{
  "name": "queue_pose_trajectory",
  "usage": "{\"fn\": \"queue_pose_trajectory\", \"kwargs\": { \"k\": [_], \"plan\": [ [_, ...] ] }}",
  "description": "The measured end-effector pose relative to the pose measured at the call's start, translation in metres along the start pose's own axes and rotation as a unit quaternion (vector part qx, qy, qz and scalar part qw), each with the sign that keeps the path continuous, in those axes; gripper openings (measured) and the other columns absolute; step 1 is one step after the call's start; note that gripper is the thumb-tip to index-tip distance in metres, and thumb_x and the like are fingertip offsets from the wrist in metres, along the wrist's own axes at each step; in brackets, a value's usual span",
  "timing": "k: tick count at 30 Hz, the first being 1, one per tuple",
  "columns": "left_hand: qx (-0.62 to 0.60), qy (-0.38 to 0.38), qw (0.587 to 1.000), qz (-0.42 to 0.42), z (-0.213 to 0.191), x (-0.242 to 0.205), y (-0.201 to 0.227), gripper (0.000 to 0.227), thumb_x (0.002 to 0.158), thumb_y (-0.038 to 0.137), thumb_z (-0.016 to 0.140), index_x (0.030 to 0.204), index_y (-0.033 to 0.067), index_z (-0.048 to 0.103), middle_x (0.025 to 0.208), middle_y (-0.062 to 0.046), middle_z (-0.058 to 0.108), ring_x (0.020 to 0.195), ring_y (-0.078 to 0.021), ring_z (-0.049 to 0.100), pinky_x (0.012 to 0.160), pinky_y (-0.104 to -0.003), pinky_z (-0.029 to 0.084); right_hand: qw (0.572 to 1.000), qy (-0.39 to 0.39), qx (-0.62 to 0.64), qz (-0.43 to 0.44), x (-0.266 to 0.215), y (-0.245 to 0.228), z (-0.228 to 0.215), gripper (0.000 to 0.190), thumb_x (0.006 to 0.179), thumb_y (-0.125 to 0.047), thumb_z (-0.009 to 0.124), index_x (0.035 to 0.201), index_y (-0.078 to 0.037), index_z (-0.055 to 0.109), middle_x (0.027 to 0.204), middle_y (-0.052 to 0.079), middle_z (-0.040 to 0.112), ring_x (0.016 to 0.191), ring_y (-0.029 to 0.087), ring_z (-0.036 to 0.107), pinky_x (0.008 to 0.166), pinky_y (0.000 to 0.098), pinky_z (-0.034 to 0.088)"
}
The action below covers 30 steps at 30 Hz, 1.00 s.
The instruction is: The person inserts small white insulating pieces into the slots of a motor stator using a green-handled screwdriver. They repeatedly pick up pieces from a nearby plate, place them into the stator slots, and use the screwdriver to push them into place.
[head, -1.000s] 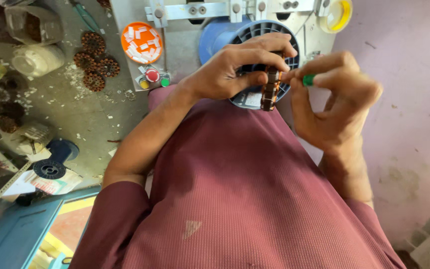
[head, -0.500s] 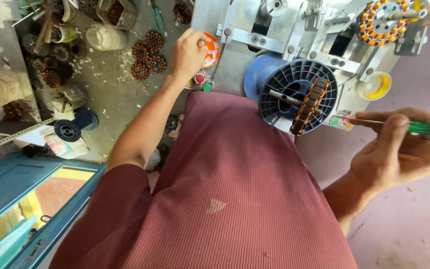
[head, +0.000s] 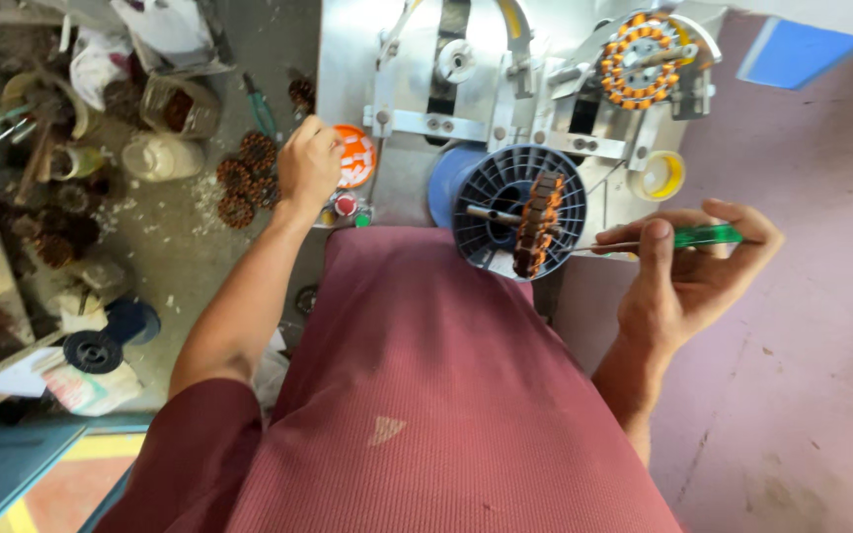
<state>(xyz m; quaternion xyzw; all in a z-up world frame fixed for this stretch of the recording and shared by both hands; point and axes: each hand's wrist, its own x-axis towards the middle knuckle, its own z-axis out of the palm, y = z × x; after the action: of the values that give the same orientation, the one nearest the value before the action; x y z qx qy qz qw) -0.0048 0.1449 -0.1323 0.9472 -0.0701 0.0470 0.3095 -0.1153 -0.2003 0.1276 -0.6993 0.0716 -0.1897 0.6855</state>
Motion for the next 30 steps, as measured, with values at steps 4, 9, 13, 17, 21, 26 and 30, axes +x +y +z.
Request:
{"fn": "queue_pose_trajectory", "kwargs": {
  "k": [4,9,13,17,21,26,30],
  "plan": [
    [-0.172,0.011,0.984,-0.043,-0.035,0.004,0.041,0.010,0.085,0.003,0.078,0.091,0.0015,0.071,0.091,-0.013,0.071,0.076,-0.0231,0.072,0.067,-0.036,0.057,0.999,0.007,-0.029,0.041,0.000,-0.009,0.002,0.016,0.116,-0.007,0.054,0.130,-0.001,0.049,0.073,0.013,0.064,0.055,0.022,0.064,0.053,0.0304,0.053],
    [-0.518,-0.074,0.852,-0.014,-0.083,0.011,0.135,0.007,0.096,0.006,0.074,0.098,0.0003,0.071,0.086,-0.005,0.073,0.074,-0.0089,0.071,0.066,-0.025,0.060,0.984,-0.125,-0.117,0.046,0.001,-0.022,0.029,0.016,0.101,0.007,0.060,0.111,0.004,0.072,0.096,0.013,0.066,0.068,0.013,0.062,0.061,0.0253,0.050],
    [-0.637,-0.168,0.750,0.060,-0.110,0.012,0.204,0.007,0.096,-0.004,0.071,0.101,0.0003,0.069,0.100,-0.006,0.072,0.087,-0.0106,0.070,0.078,-0.025,0.061,0.962,-0.176,-0.207,-0.040,0.005,-0.024,0.050,0.025,0.084,0.006,0.079,0.107,0.002,0.070,0.098,0.010,0.071,0.081,0.014,0.068,0.068,0.0255,0.054],
    [-0.561,-0.152,0.796,0.168,-0.121,0.026,0.236,0.011,0.093,-0.005,0.074,0.101,0.0015,0.068,0.103,-0.007,0.070,0.095,-0.0154,0.071,0.086,-0.028,0.060,0.943,-0.141,-0.267,-0.138,0.006,-0.028,0.052,0.023,0.087,0.004,0.083,0.104,0.000,0.069,0.101,0.009,0.072,0.088,0.016,0.072,0.076,0.0265,0.058],
    [-0.502,-0.144,0.823,0.223,-0.124,0.030,0.245,0.016,0.089,-0.005,0.075,0.098,0.0039,0.065,0.096,-0.007,0.068,0.088,-0.0192,0.069,0.082,-0.031,0.056,0.936,-0.126,-0.295,-0.142,0.004,-0.032,0.045,0.022,0.086,0.004,0.083,0.102,-0.001,0.069,0.102,0.011,0.071,0.087,0.017,0.071,0.075,0.0276,0.056],
    [-0.485,-0.177,0.820,0.248,-0.121,0.025,0.246,0.016,0.090,-0.005,0.073,0.097,0.0038,0.061,0.093,-0.008,0.065,0.085,-0.0229,0.067,0.079,-0.034,0.054,0.938,-0.151,-0.288,-0.118,-0.001,-0.030,0.040,0.020,0.088,0.007,0.076,0.103,-0.001,0.066,0.102,0.010,0.069,0.087,0.018,0.070,0.076,0.0282,0.056],
    [-0.481,-0.186,0.818,0.256,-0.119,0.023,0.245,0.015,0.090,-0.003,0.072,0.097,0.0045,0.061,0.092,-0.008,0.065,0.086,-0.0235,0.068,0.078,-0.034,0.055,0.940,-0.163,-0.277,-0.115,-0.007,-0.025,0.041,0.019,0.090,0.010,0.070,0.103,-0.002,0.063,0.101,0.010,0.066,0.086,0.018,0.068,0.074,0.0287,0.055]
  ]
}}
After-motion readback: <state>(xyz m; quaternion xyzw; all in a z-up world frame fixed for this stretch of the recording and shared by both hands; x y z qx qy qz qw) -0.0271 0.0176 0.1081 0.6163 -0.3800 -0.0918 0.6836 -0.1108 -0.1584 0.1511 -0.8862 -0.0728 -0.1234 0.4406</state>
